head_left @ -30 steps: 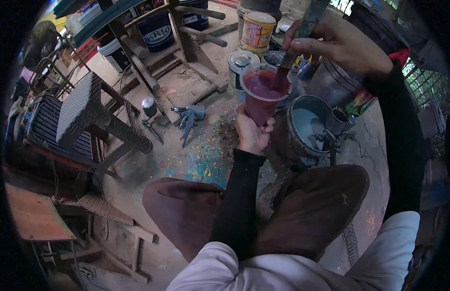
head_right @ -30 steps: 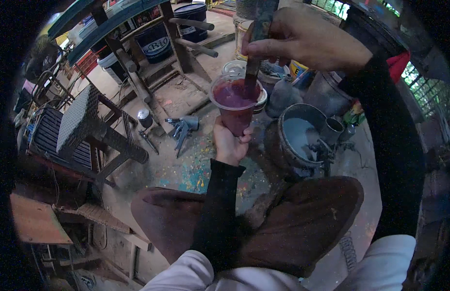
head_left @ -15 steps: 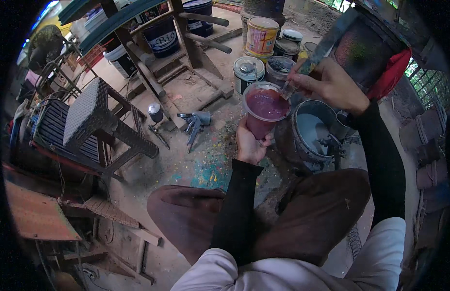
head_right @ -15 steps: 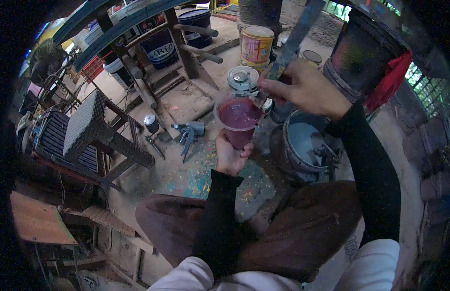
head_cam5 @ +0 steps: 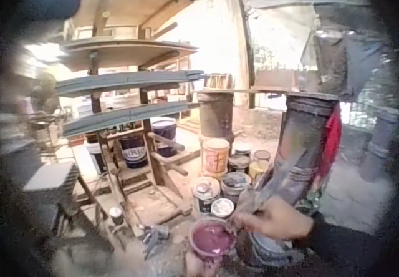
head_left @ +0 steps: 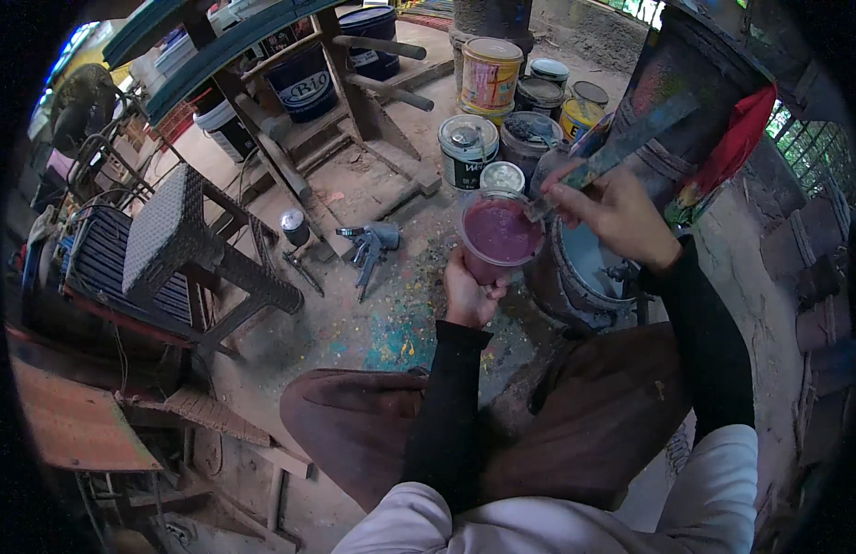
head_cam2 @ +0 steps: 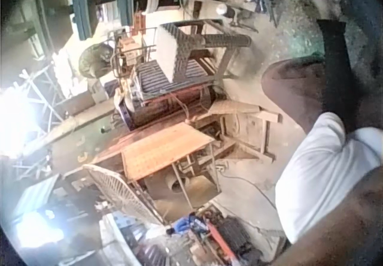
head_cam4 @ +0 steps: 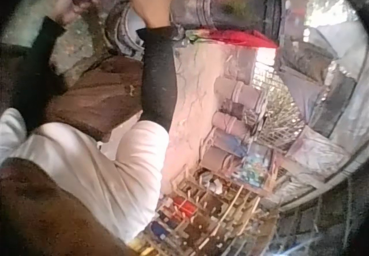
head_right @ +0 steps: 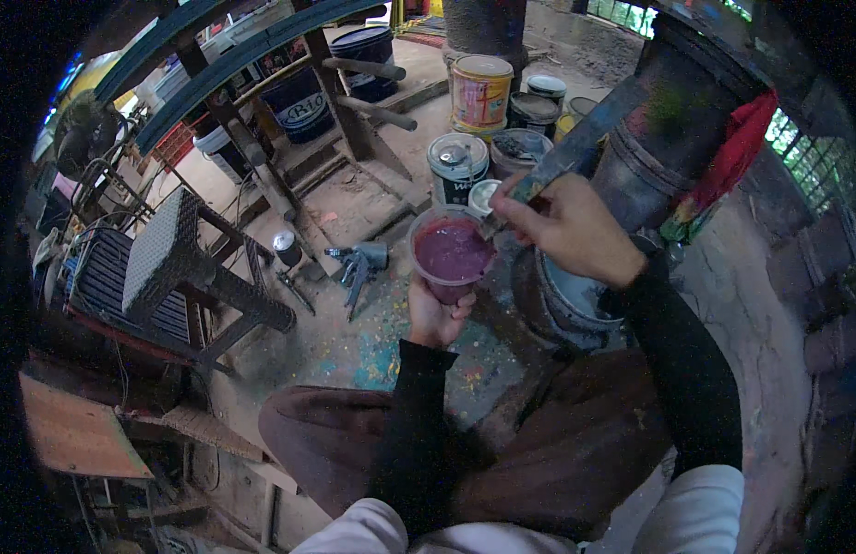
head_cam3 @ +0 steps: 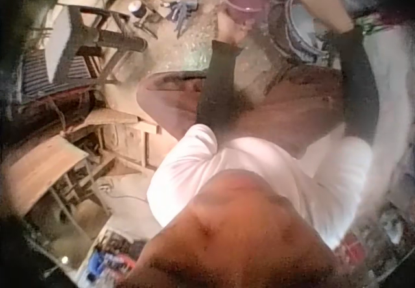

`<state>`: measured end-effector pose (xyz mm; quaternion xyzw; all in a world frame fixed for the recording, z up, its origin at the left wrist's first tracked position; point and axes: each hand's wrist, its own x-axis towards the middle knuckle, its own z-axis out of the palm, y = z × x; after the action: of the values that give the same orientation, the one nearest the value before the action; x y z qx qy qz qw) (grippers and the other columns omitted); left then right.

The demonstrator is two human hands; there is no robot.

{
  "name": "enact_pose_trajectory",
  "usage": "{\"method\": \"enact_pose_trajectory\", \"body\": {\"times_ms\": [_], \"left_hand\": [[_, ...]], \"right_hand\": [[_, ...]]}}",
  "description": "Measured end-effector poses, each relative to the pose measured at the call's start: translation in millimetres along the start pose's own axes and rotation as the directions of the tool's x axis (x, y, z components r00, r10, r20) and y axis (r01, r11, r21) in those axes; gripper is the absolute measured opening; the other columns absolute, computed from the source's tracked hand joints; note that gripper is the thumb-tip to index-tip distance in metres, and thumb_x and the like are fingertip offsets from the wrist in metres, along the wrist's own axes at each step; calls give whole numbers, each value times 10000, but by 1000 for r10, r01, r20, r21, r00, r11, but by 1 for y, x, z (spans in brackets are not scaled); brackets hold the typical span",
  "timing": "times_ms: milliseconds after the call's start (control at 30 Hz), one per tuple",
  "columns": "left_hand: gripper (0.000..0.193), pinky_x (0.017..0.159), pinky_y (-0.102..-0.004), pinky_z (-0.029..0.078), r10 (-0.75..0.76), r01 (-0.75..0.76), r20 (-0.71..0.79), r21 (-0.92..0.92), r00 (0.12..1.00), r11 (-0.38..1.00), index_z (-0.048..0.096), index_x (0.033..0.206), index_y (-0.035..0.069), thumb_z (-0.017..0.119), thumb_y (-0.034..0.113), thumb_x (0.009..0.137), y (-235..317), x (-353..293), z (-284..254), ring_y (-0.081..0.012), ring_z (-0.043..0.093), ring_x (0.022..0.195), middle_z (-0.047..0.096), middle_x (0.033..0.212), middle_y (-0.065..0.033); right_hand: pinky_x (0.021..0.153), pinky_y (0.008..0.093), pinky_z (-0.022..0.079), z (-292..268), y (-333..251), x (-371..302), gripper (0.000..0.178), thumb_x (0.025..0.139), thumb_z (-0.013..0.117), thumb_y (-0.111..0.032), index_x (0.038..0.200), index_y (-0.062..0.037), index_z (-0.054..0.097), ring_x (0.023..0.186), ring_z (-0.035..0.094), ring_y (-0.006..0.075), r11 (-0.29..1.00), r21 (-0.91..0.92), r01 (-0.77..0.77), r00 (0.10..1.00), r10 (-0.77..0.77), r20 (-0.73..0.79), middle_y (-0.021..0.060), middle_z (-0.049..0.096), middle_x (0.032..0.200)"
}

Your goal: The person sits on the floor and mixes a purple liquid in a small plastic cup using a metal strip. They add a dark liquid from a can and a white substance from a small container into the cup, stirring thoroughly. Finally, they pour the mixed purple liquid into a spray gun container.

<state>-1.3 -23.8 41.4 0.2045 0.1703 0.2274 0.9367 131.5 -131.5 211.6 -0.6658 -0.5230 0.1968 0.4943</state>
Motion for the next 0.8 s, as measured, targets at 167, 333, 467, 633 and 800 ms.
{"method": "enact_pose_trajectory", "body": {"times_ms": [167, 333, 467, 633, 800], "left_hand": [[434, 358, -213, 265, -21, 21, 1, -17, 1000, 1000, 480, 1080, 91, 218, 395, 914, 0, -2, 3, -135, 439, 496, 544, 757, -44], [440, 350, -216, 257, -24, 24, -20, -25, 1000, 999, 476, 1088, 84, 215, 390, 911, 0, -3, 0, -135, 429, 482, 543, 756, -54], [438, 348, -217, 250, -25, 27, -28, 55, 999, 998, 484, 1074, 79, 219, 384, 906, -5, 0, -2, -136, 422, 477, 543, 768, -55], [421, 347, -216, 243, -21, 21, 7, 25, 1000, 999, 492, 1062, 84, 238, 378, 900, -6, 1, -6, -137, 418, 479, 543, 791, -47], [410, 340, -216, 239, -72, 72, -17, -11, 997, 997, 475, 1092, 105, 237, 379, 901, -11, 8, -16, -141, 412, 473, 545, 810, -55]], "right_hand": [[582, 227, 435, 3, -4, -5, 187, 879, 541, -172, 920, 3, 593, 634, 516, 75, 998, -24, -53, 998, 53, 39, 19, 587, 766], [577, 243, 431, 0, -13, -1, 170, 865, 546, -147, 906, 9, 597, 614, 531, 108, 929, -334, 157, 965, -71, 254, 94, 596, 749], [549, 268, 418, -4, -11, 8, 185, 853, 553, -138, 882, 40, 594, 599, 537, 148, 862, -388, 327, 933, -231, 274, 165, 591, 764], [554, 293, 421, 0, 3, 13, 214, 844, 565, -156, 808, 54, 589, 617, 562, 222, 849, -385, 362, 927, -284, 244, 168, 599, 789], [618, 391, 425, 4, -7, 1, 212, 833, 563, -208, 836, -3, 615, 646, 562, 320, 824, -504, 258, 961, -162, 226, 182, 580, 667]]}}
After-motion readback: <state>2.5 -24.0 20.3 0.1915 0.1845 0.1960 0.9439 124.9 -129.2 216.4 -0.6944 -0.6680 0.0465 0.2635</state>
